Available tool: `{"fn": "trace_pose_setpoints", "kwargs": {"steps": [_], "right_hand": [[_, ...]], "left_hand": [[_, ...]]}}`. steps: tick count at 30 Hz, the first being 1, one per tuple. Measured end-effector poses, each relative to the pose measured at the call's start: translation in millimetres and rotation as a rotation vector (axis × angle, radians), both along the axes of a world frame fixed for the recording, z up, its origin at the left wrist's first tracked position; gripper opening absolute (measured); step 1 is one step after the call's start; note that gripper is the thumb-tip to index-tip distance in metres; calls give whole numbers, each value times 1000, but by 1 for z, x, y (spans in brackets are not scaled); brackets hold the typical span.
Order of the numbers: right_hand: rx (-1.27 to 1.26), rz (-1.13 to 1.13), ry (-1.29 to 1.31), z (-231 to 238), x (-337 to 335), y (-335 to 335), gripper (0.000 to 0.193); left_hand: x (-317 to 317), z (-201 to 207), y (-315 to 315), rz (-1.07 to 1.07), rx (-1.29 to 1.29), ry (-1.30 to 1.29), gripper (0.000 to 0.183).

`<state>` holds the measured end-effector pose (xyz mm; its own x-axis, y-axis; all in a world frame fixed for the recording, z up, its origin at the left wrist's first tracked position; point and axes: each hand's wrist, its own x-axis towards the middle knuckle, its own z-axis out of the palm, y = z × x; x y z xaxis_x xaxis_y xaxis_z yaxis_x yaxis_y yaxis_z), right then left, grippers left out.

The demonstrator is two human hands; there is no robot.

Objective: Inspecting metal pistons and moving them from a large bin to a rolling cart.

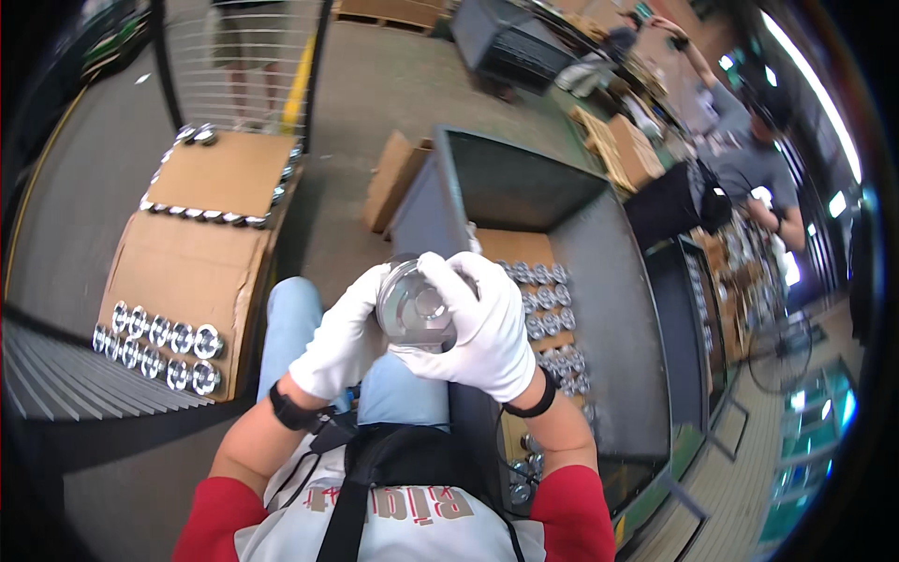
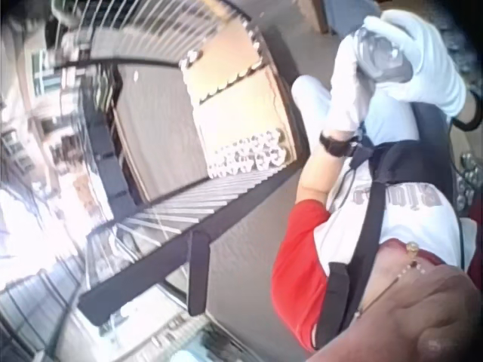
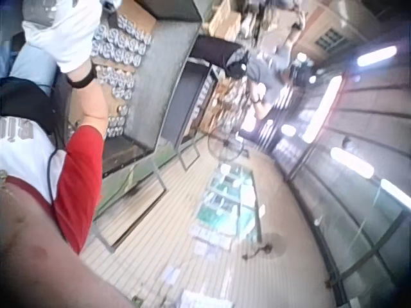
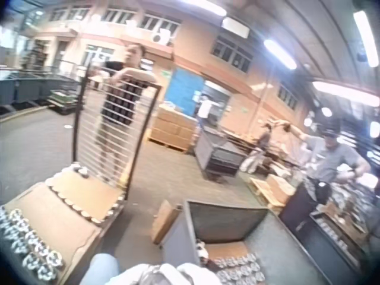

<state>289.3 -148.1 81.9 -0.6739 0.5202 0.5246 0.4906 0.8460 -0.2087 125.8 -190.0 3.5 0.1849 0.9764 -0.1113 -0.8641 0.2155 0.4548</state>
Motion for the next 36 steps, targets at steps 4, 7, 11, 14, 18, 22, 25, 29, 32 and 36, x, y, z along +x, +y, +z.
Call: {"fn": "trace_pose_setpoints", "kwargs": {"steps": [4, 7, 11, 14, 18, 22, 25, 29, 32, 36], "right_hand": [[-276, 107, 259, -21, -19, -3, 91], [-974, 23, 637, -67, -10, -6, 58], [-1398, -4, 623, -87, -1, -11, 38], [-1498, 29, 600, -99, -6, -14, 23], [-1594, -7, 760, -118, -10, -23, 13], [-1558, -57, 805, -134, -6, -29, 13], [-1472, -37, 790, -139, -3, -29, 13], [-885, -1, 676, -138, -1, -21, 15], [-311, 75, 481, -114, 2, -12, 28], [-262, 170, 428, -106, 6, -10, 39]], "left_hand": [[-23, -20, -19, 29, -79, -182, 43], [-30, -47, -27, -41, -139, -443, 44], [-30, -59, -35, -19, -117, -466, 45], [-26, -63, -39, -15, -168, -375, 46], [-19, -62, -38, -53, -166, -302, 47], [-16, -64, -40, -73, -203, -229, 48], [-12, -64, -39, -60, -223, -202, 46], [-2, -42, -26, 105, -507, -43, 50], [-11, -45, -29, -216, -324, -99, 68], [-8, -55, -31, -348, -305, -413, 74]]}}
